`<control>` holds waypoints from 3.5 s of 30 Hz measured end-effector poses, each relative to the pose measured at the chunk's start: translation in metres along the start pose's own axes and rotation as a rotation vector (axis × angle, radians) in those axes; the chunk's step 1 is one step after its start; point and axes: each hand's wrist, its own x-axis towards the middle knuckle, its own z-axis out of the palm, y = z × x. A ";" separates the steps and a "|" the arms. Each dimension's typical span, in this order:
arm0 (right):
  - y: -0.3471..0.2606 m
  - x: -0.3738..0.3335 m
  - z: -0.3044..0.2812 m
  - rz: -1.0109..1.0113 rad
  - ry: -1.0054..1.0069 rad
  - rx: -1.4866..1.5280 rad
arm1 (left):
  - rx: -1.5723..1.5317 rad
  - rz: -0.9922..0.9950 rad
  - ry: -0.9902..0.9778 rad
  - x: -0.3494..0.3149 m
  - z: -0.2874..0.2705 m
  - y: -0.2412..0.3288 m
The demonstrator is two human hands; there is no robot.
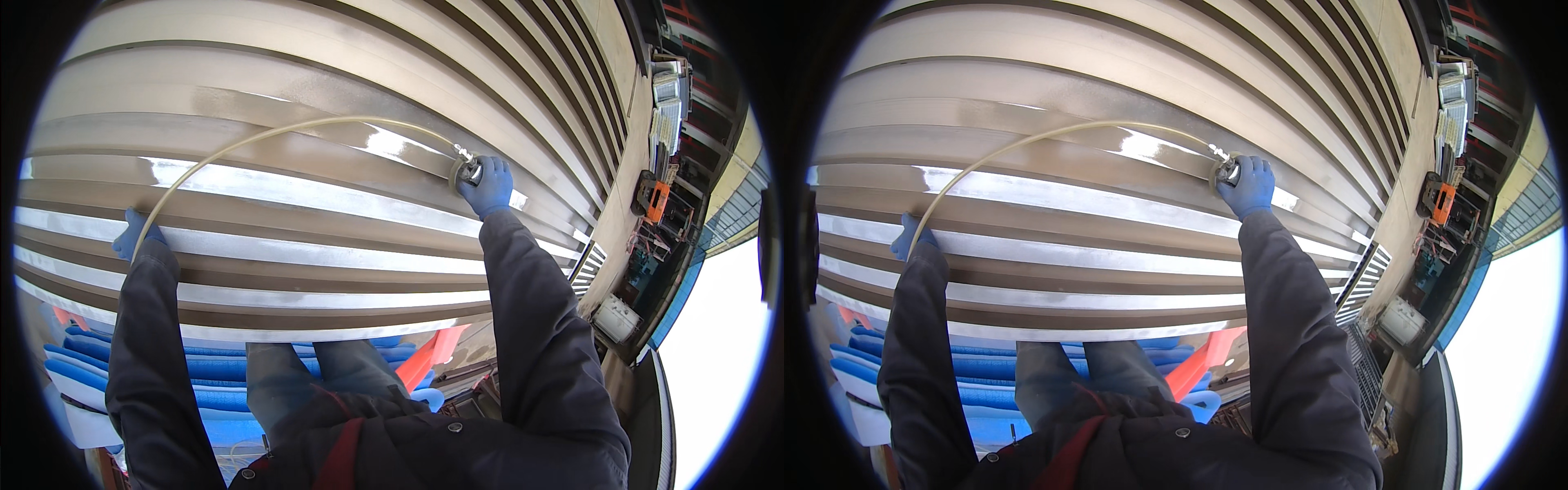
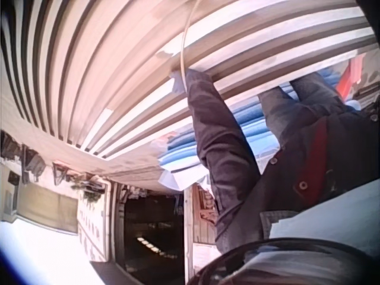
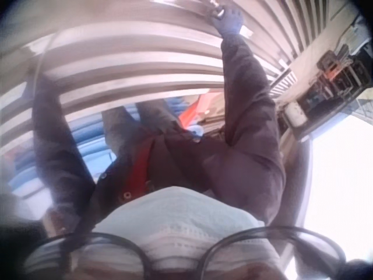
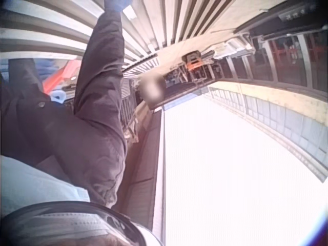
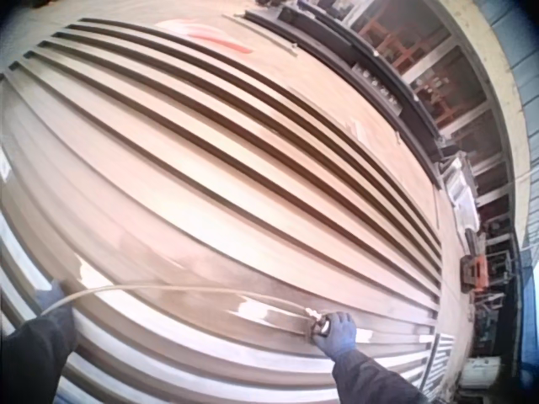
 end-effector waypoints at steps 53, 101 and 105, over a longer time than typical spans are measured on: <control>-0.106 0.038 -0.005 -0.218 -0.171 -0.113 | -0.005 -0.017 -0.026 -0.011 -0.014 0.014; -0.108 0.044 0.003 -0.234 -0.079 -0.071 | -0.066 0.028 -0.029 0.001 -0.007 0.008; -0.141 0.061 0.005 -0.324 -0.024 0.000 | -0.116 0.020 -0.123 0.011 -0.009 0.005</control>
